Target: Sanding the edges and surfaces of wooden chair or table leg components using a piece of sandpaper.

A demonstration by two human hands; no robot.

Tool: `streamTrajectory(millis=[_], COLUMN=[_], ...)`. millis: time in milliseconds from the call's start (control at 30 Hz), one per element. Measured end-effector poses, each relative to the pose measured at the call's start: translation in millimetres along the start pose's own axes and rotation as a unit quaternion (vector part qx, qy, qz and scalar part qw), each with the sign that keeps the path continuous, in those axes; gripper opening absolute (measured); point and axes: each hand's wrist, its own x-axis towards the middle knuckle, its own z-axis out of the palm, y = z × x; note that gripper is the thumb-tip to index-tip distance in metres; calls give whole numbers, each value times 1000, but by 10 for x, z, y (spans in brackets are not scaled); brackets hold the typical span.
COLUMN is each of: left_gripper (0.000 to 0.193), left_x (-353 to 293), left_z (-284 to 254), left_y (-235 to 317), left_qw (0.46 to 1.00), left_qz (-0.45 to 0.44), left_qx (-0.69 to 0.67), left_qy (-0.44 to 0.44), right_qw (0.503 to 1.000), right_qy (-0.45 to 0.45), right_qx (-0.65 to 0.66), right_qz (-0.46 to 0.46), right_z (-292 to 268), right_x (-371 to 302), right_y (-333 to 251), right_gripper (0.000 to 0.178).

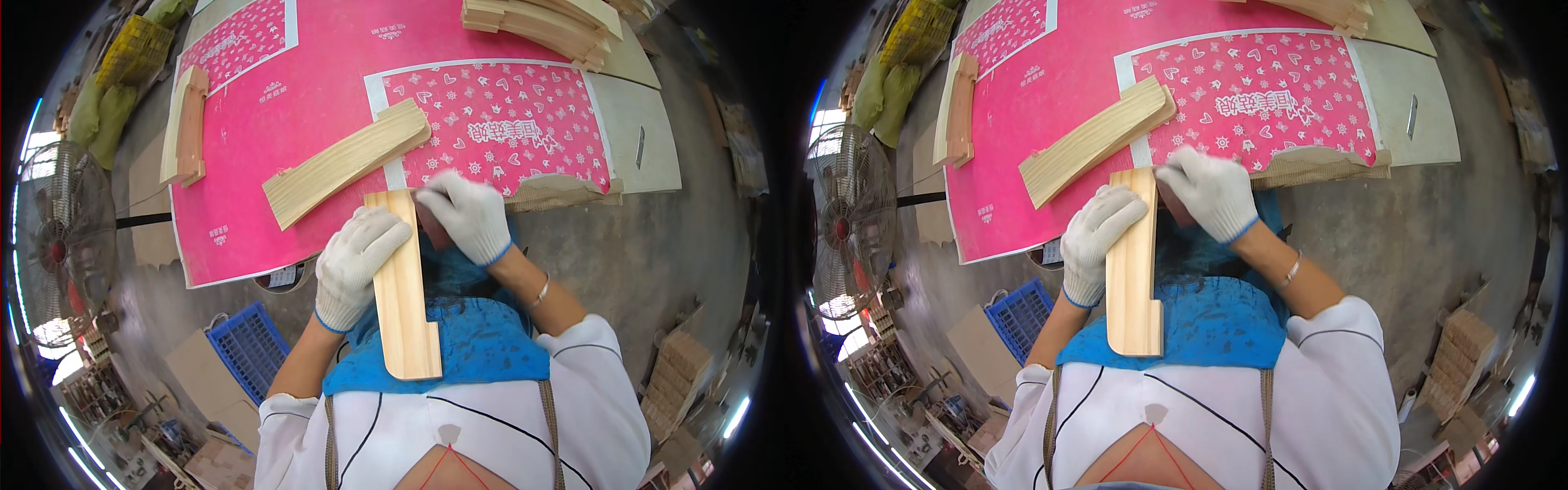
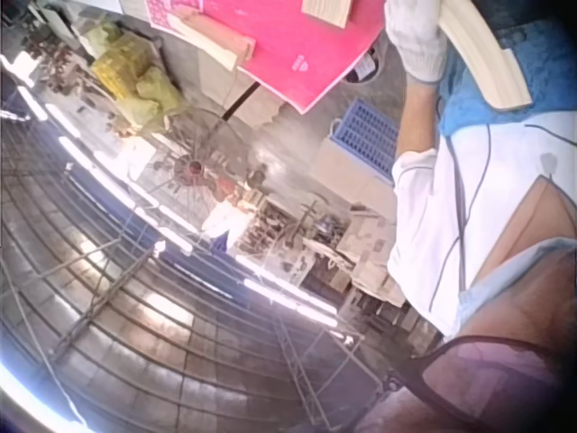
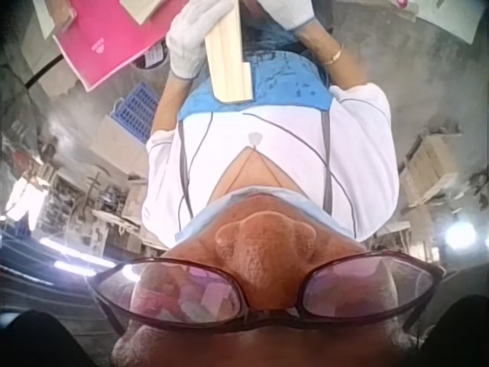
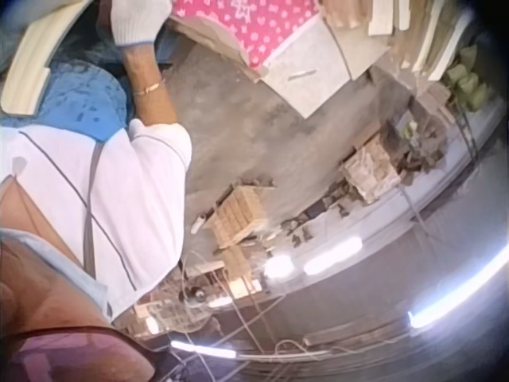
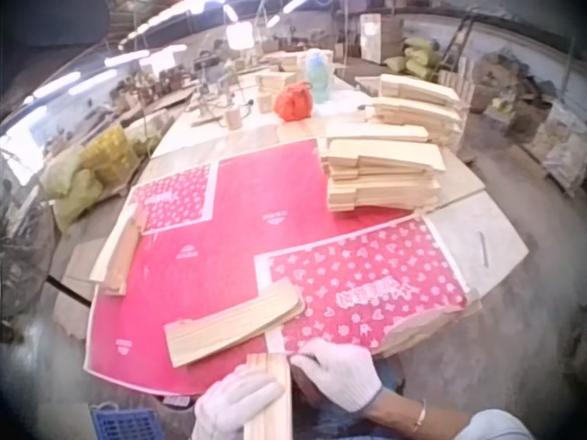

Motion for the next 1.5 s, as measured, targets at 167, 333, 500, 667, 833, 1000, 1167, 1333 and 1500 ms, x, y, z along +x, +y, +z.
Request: streamTrajectory(millis=[167,333,500,667,833,1000,1167,1333,1500], left_gripper=[42,38,42,37,38,43,43,38,40], left_x=[4,-24,2,2,11,14,12,-16,117], left_z=[-4,-8,17,29,30,62,46,30,-58], left_y=[-5,19,-6,-15,19,-34,-17,-12,2], left_qw=[1000,1000,1000,1000,1000,1000,1000,1000,991], left_qz=[-1,-26,-10,-5,-15,-3,-10,-15,-101], left_qx=[1,5,13,-5,-2,9,9,7,-70], left_qy=[1,-12,2,7,6,27,26,8,50], right_qw=[998,998,995,996,989,993,983,998,971], right_qy=[31,36,11,75,77,76,93,-3,76], right_qx=[45,-5,-69,-2,-81,-28,-78,-4,206], right_qz=[-18,-43,-77,-43,-96,-89,-137,-62,98], right_z=[-109,-47,-48,-115,24,-83,11,-25,-206], right_x=[-199,163,-241,14,-77,-61,2,-340,77], right_y=[-82,-118,-26,-94,-38,-50,-89,10,-140], right_gripper=[17,17,15,7,14,12,12,13,12])
